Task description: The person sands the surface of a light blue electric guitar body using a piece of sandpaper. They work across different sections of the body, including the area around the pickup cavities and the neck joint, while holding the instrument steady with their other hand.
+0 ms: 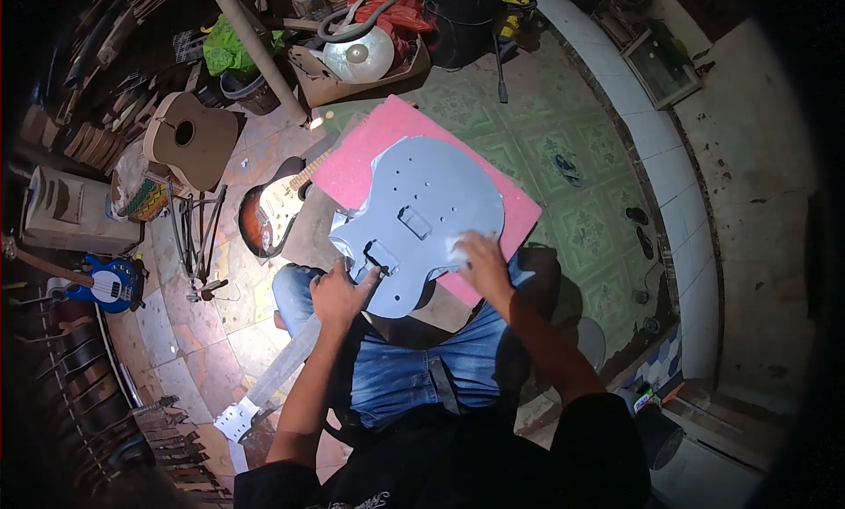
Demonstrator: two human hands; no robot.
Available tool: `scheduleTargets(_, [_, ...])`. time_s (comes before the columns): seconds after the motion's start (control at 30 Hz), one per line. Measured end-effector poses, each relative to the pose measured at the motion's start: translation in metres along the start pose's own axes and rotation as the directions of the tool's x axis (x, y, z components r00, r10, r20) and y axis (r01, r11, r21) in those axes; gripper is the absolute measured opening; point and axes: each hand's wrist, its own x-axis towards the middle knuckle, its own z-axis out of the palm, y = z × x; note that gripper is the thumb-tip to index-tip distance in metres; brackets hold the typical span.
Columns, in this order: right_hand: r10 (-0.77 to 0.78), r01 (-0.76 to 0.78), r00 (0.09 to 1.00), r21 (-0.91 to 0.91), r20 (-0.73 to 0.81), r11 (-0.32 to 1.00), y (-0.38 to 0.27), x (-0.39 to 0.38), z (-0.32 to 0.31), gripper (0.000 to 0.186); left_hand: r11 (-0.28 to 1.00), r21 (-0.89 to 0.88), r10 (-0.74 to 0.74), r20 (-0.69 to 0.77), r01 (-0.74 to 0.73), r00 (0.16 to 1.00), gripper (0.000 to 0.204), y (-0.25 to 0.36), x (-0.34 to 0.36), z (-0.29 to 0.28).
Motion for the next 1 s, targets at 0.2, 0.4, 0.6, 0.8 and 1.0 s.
scheduleTargets(0.2, [0.256, -0.257, 0.962, 0.001, -0.096, 0.966, 0.078, 0.013, -0.016, 0.051, 1.0, 0.001, -0.009, 0.075, 0.009, 0.997, 0.09, 0.017, 0.004, -0.007])
scheduleTargets(0.4, [-0.031, 0.031, 0.999, -0.028, 0.015, 0.999, 0.021, -0.008, -0.003, 0.049, 1.0, 0.013, -0.007, 0.023, 0.007, 1.0, 0.087, 0.004, 0.002, 0.001])
scheduleTargets(0.6, [0.312, -0.319, 0.928, -0.001, -0.201, 0.948, 0.095, 0.0, -0.006, 0.05, 1.0, 0.007, -0.004, 0.04, 0.004, 0.999, 0.085, 0.019, 0.002, -0.004])
scheduleTargets(0.8, [-0.064, 0.064, 0.998, -0.013, 0.028, 0.998, 0.031, -0.007, -0.008, 0.049, 1.0, 0.014, 0.007, -0.03, -0.006, 1.0, 0.084, 0.005, 0.002, 0.002])
scheduleTargets(1.0, [0.245, -0.251, 0.951, -0.007, -0.186, 0.968, 0.079, -0.002, -0.007, 0.05, 0.999, 0.022, -0.027, 0.046, 0.026, 0.999, 0.086, 0.016, 0.003, -0.006])
